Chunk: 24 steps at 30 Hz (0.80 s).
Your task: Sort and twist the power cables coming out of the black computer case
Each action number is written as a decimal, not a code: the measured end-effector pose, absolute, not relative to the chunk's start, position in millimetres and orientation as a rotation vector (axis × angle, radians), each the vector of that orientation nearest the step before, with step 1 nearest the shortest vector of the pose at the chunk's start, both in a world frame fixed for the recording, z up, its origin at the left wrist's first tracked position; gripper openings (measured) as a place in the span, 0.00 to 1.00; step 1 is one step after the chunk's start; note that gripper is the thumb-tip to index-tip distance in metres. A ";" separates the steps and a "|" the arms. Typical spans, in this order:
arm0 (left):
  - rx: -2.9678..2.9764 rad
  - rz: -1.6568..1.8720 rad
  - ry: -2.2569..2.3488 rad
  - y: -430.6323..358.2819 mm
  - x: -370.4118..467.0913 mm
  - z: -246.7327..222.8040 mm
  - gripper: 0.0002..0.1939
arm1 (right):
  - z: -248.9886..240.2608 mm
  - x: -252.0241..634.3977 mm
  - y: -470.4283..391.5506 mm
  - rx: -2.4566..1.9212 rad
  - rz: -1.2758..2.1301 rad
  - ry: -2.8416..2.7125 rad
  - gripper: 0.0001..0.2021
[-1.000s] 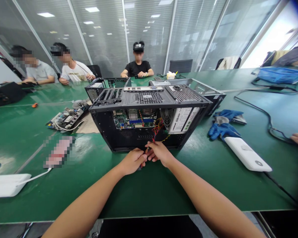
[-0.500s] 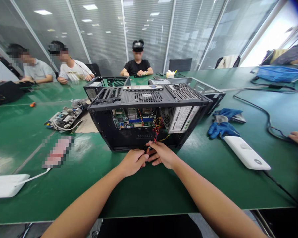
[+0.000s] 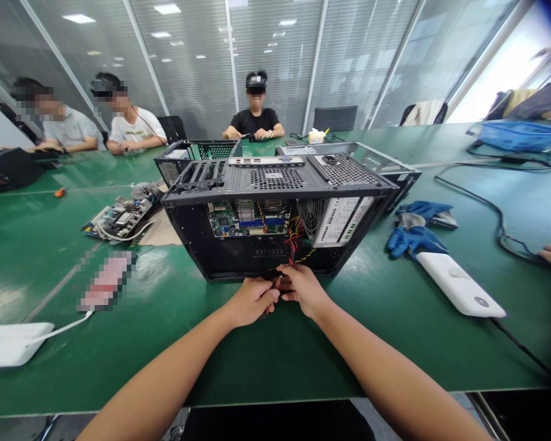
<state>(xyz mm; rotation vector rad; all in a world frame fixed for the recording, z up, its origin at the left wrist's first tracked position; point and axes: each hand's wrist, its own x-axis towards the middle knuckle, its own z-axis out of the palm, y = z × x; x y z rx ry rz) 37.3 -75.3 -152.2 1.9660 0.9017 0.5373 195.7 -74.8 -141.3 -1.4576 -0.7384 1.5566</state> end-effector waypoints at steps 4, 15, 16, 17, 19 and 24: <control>1.946 0.527 0.911 -74.8 39.8 -152.9 0.16 | -141.6 197.4 -70.7 -1.476 1.543 -0.719 0.05; 1.910 0.518 0.912 -68.0 43.5 -154.6 0.16 | -144.3 200.2 -59.1 -1.499 1.516 -0.686 0.06; 1.914 0.518 0.911 -67.1 43.9 -155.0 0.15 | -144.9 200.6 -58.0 -1.503 1.515 -0.685 0.06; 1.918 0.519 0.910 -66.1 44.2 -155.4 0.16 | -145.4 201.0 -56.8 -1.505 1.515 -0.684 0.06; 1.933 0.523 0.905 -64.0 44.7 -155.9 0.16 | -146.5 201.9 -54.7 -1.503 1.517 -0.682 0.06; 1.951 0.523 0.895 -58.4 46.2 -154.9 0.16 | -146.1 203.5 -49.7 -1.505 1.526 -0.671 0.07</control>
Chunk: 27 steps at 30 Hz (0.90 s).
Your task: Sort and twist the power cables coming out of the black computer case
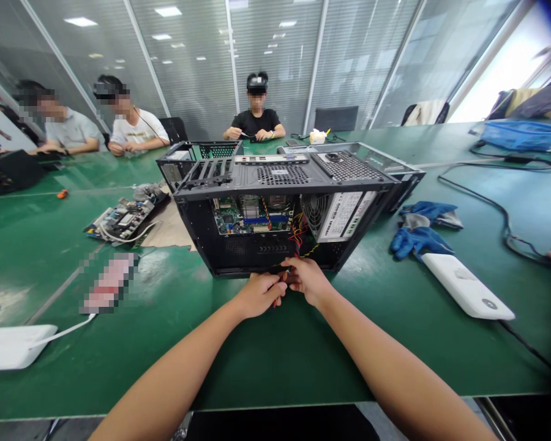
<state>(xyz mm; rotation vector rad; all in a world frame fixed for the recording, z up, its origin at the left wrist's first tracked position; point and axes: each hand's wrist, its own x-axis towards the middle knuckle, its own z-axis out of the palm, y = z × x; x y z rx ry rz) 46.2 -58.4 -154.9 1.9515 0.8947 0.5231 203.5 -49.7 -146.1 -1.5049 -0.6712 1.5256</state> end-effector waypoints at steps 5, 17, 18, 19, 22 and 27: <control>1.955 0.535 0.891 -54.3 47.1 -154.4 0.17 | -146.2 205.3 -43.9 -1.505 1.544 -0.664 0.08; 1.997 0.516 0.896 -54.5 47.7 -153.5 0.16 | -148.8 206.5 -41.8 -1.477 1.523 -0.780 0.10; 1.985 0.529 0.908 -54.7 46.6 -153.2 0.17 | -149.3 206.1 -42.9 -1.468 1.511 -0.808 0.10; 1.971 0.544 0.919 -54.7 45.3 -152.8 0.17 | -150.1 205.6 -43.7 -1.447 1.509 -0.832 0.11; 1.934 0.569 0.959 -53.8 40.1 -150.5 0.17 | -153.2 204.2 -45.6 -1.311 1.573 -0.900 0.16; 2.074 0.531 1.063 -50.2 32.0 -147.5 0.17 | -160.2 201.3 -46.0 -1.148 1.529 -0.916 0.19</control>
